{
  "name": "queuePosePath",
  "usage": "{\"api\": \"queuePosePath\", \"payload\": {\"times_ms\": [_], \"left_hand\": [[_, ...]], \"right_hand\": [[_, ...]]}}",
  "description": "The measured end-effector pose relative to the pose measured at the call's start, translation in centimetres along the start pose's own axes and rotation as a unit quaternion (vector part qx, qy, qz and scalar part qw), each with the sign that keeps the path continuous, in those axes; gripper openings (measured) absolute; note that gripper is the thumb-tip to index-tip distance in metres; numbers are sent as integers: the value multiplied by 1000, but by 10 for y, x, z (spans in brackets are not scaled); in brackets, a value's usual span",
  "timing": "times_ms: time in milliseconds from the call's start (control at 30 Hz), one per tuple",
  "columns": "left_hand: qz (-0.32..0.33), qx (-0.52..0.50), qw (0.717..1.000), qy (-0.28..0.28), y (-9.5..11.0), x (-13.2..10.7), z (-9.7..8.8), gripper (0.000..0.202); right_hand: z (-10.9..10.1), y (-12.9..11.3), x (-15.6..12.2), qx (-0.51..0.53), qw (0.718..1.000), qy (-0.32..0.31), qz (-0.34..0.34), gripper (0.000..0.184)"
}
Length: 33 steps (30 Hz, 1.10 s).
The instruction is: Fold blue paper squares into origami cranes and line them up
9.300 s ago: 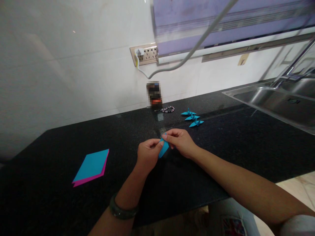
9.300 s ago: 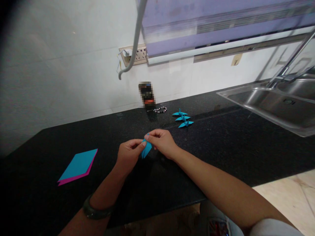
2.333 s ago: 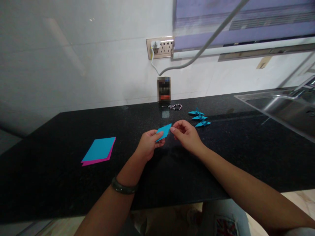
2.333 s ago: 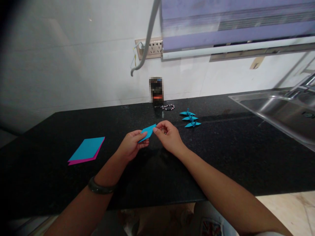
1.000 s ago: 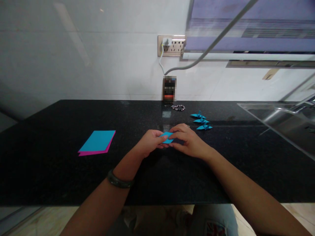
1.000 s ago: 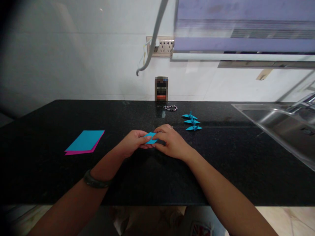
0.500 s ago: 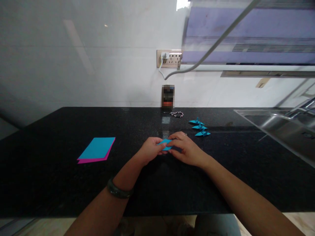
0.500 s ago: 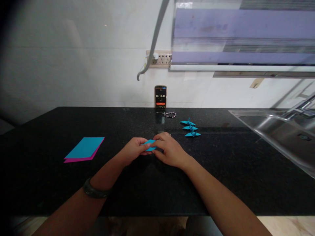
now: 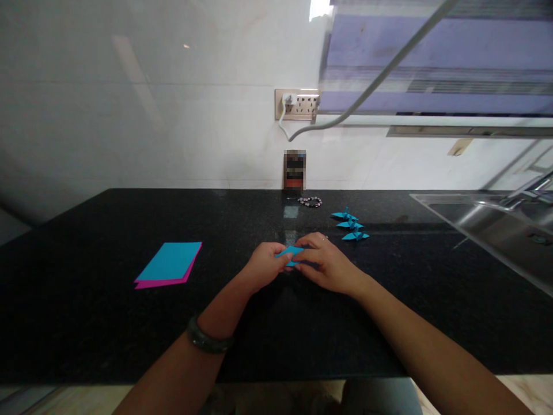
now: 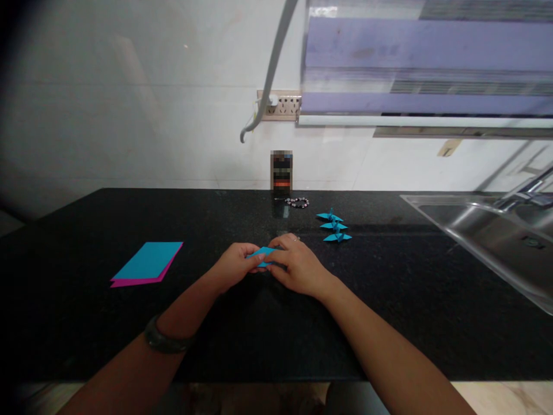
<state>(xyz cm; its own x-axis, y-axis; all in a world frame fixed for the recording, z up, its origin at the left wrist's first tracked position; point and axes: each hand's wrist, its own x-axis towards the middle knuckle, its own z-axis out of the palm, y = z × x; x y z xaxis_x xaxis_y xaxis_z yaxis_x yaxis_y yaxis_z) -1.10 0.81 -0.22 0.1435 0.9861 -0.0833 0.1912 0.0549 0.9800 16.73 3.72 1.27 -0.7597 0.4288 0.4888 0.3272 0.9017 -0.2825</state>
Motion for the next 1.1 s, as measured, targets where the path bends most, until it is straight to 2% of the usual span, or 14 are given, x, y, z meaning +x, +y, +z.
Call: {"api": "queuePosePath", "payload": {"times_ms": [233,500,767,1100], "left_hand": [[-16,-9,1000,3,2,-1,1,18],[-41,-60,997,-38,3,-4,-1,25],[-45,-106,993,-31,4,-3,0,24],[-23,-86,995,-34,6,-5,1,26]], "right_hand": [[3,1,1,-23,1000,-6,5,15],[7,2,1,-31,999,28,34,10],[6,4,-1,24,998,53,27,12],[12,4,-2,92,990,90,53,12]]}}
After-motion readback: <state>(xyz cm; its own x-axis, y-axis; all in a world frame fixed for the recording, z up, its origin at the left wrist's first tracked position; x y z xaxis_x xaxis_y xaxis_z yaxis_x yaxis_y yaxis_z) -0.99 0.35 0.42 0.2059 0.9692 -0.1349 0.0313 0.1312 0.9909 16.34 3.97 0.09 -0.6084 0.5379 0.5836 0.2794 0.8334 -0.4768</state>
